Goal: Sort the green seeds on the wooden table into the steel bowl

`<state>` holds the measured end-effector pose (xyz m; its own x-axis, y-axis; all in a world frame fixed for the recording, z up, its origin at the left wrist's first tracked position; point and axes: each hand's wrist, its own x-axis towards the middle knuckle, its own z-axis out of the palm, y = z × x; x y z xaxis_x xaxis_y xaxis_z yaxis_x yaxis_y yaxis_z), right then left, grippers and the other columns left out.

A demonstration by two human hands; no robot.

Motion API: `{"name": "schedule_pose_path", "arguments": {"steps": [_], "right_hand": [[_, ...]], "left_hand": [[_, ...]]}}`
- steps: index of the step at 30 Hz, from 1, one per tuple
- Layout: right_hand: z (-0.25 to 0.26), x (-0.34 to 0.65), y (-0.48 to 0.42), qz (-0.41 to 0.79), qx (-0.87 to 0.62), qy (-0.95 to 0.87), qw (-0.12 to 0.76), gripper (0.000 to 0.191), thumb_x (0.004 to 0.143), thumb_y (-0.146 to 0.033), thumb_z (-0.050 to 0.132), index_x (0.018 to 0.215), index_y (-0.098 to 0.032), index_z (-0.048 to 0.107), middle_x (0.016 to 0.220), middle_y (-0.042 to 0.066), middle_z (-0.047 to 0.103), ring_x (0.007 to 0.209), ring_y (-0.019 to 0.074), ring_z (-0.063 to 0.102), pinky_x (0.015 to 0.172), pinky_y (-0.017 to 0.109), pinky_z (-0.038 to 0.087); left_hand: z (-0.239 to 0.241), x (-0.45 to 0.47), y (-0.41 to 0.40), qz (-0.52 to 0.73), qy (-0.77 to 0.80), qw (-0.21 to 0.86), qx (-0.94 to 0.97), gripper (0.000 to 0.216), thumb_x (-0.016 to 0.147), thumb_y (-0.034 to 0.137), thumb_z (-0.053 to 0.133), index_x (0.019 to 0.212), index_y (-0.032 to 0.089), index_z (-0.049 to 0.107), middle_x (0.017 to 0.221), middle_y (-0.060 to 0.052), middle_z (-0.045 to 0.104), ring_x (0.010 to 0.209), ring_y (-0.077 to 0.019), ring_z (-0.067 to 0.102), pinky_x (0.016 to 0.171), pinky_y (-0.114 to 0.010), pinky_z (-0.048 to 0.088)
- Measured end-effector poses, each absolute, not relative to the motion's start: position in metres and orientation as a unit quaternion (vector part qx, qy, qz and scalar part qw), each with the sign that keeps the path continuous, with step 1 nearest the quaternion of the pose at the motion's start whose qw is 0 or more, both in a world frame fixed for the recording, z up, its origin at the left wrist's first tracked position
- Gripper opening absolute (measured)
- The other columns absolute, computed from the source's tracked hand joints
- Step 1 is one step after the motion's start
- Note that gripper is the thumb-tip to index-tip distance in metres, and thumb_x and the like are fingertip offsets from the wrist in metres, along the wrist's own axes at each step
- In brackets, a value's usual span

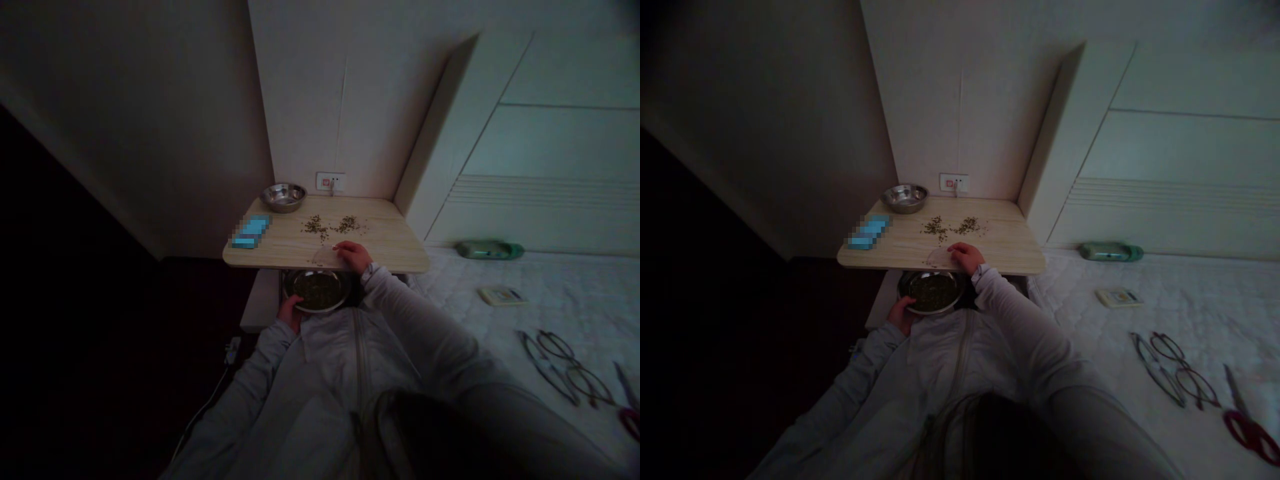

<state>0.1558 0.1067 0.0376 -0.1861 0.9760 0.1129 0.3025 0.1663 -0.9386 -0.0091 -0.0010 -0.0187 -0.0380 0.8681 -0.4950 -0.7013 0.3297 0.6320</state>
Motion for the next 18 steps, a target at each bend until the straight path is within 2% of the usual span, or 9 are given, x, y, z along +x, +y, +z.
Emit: {"name": "schedule_pose_path", "arguments": {"steps": [6, 18], "right_hand": [[0.0371, 0.1559, 0.1076, 0.412, -0.493, -0.649, 0.407, 0.02, 0.058, -0.023, 0.046, 0.073, -0.017, 0.058, 0.054, -0.004, 0.053, 0.051, 0.0072, 0.044, 0.053, 0.02, 0.034], [0.0379, 0.1556, 0.107, 0.413, -0.491, -0.659, 0.393, 0.02, 0.058, -0.021, 0.045, 0.072, -0.018, 0.058, 0.054, -0.005, 0.053, 0.053, 0.0076, 0.046, 0.055, 0.02, 0.035]], "left_hand": [[-0.0177, -0.0083, -0.0021, 0.571, 0.44, 0.686, 0.101, 0.015, 0.056, 0.007, 0.043, 0.065, 0.011, 0.054, 0.051, -0.001, 0.056, 0.041, -0.0106, 0.048, 0.033, -0.021, 0.033], [-0.0148, -0.0077, -0.0026, 0.575, 0.447, 0.681, 0.079, 0.022, 0.055, 0.006, 0.043, 0.073, 0.011, 0.054, 0.057, -0.003, 0.058, 0.05, -0.0137, 0.054, 0.036, -0.021, 0.035]]}}
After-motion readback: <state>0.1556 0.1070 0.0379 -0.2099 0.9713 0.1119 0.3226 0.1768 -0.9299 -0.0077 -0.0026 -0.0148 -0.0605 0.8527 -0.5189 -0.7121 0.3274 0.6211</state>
